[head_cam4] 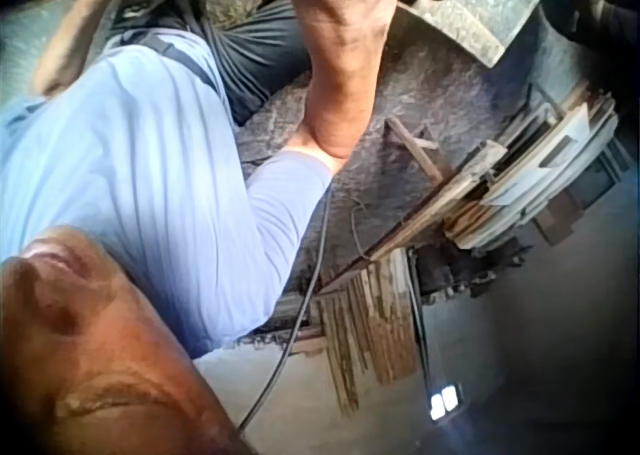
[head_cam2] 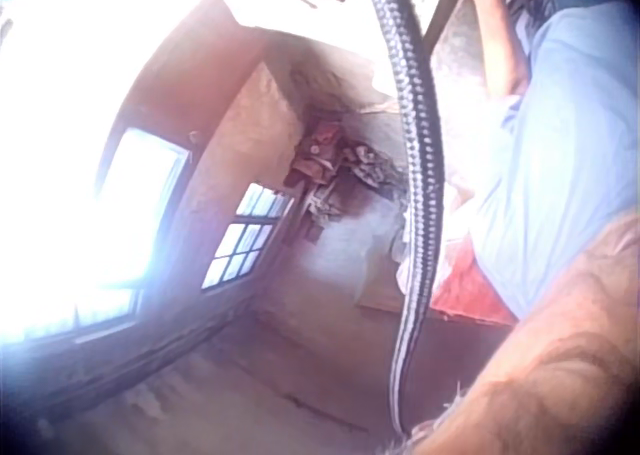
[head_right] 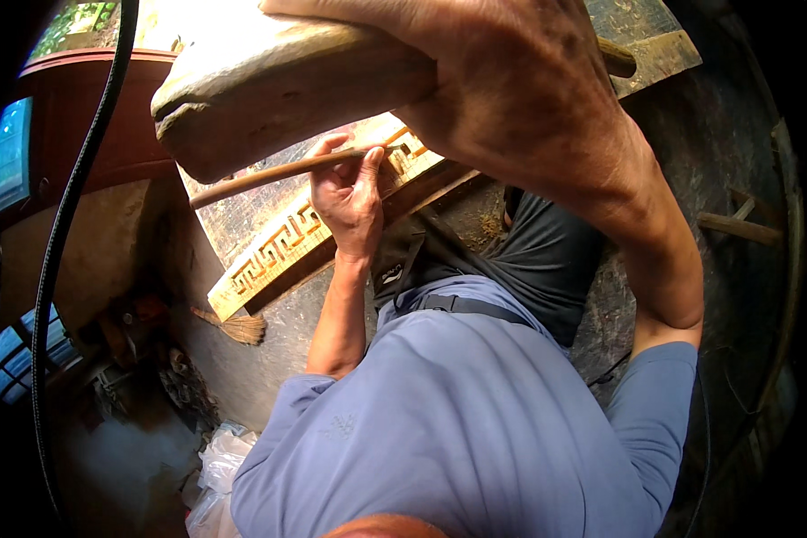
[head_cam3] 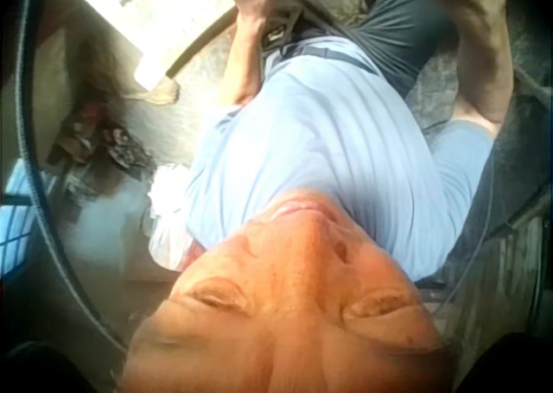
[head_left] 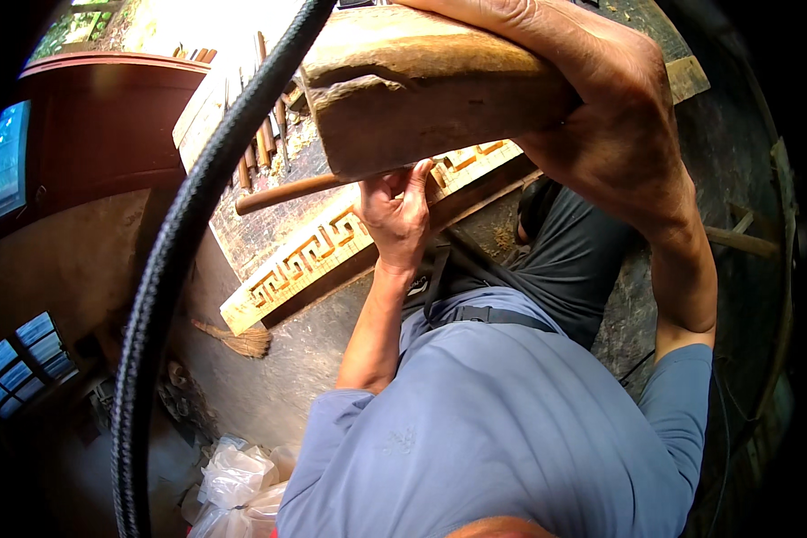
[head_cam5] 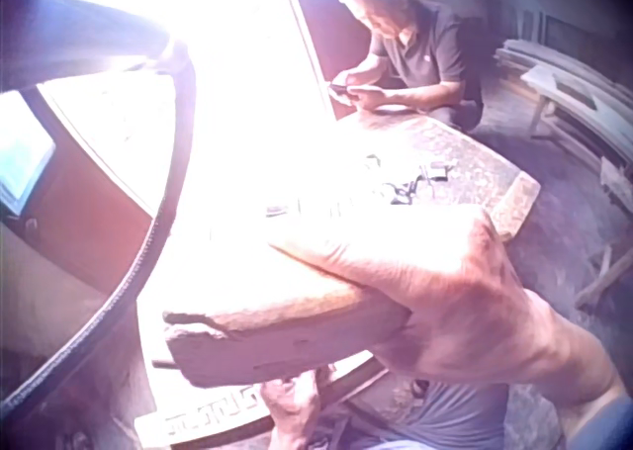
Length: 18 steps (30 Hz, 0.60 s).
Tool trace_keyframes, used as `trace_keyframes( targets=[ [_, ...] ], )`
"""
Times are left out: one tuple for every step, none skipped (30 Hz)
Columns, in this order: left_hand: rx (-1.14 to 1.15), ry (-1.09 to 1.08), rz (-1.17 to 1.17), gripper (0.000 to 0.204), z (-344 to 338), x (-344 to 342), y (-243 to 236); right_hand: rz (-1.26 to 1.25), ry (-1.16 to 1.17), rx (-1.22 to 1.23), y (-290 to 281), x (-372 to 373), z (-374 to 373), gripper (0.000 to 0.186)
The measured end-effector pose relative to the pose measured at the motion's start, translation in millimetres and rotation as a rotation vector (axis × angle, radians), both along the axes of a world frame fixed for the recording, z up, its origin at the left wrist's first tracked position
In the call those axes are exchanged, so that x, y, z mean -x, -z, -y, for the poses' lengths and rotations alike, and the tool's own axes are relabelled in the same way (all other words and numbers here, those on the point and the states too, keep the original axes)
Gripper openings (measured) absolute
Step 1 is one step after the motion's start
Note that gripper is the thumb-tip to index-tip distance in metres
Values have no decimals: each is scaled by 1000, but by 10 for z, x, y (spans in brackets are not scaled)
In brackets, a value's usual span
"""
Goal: The person carves a decorative geometric pattern into a piece of wood using a wooden mallet and a chisel, then picks up a smaller carving tool to refine the edges.
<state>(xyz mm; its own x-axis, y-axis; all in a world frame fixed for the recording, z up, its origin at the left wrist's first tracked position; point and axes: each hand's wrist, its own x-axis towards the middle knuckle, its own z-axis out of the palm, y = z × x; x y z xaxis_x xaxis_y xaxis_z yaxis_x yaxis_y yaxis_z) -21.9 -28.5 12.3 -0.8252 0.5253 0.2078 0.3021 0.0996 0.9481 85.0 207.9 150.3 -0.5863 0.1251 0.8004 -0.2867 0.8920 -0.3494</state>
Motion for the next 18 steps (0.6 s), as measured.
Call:
trace_keyframes(
  targets=[
    [-26,-4,34,37,4,-2,20,37,-8,14,-57,-33,16,80],
    [-8,-2,12,36,19,6,39,72,-15,28,-116,-61,31,80],
    [10,3,-6,35,29,10,63,108,-41,62,-197,-82,40,80],
    [28,8,-25,34,40,16,83,113,-55,65,-223,-73,43,80],
    [52,21,-39,33,54,29,98,118,-68,68,-248,-65,48,80],
    [76,35,-53,32,58,44,98,92,-68,38,-250,-42,37,79],
    [100,48,-69,31,60,53,97,73,-72,32,-248,-29,37,79],
    [91,51,-60,31,56,55,95,55,-77,25,-244,-16,43,79],
    [82,54,-52,30,40,59,79,46,-85,41,-231,-5,56,79],
    [73,57,-44,30,28,60,62,36,-79,24,-211,11,53,79],
    [86,49,-82,30,28,57,46,26,-75,6,-191,29,49,79],
    [98,46,-119,29,26,52,34,18,-51,-45,-157,57,14,79],
    [110,44,-157,29,19,44,23,2,-31,-82,-169,56,10,79],
    [97,43,-171,29,3,35,10,-14,-9,-119,-179,55,8,78],
    [89,35,-187,28,13,25,-1,-41,3,-136,-240,59,55,78],
    [82,27,-202,28,25,20,-4,-72,-1,-142,-214,99,60,77],
    [92,20,-207,29,45,21,8,-103,-3,-147,-186,138,65,76],
    [96,19,-213,29,47,24,24,-138,-16,-146,-115,250,25,75]
  ],
)
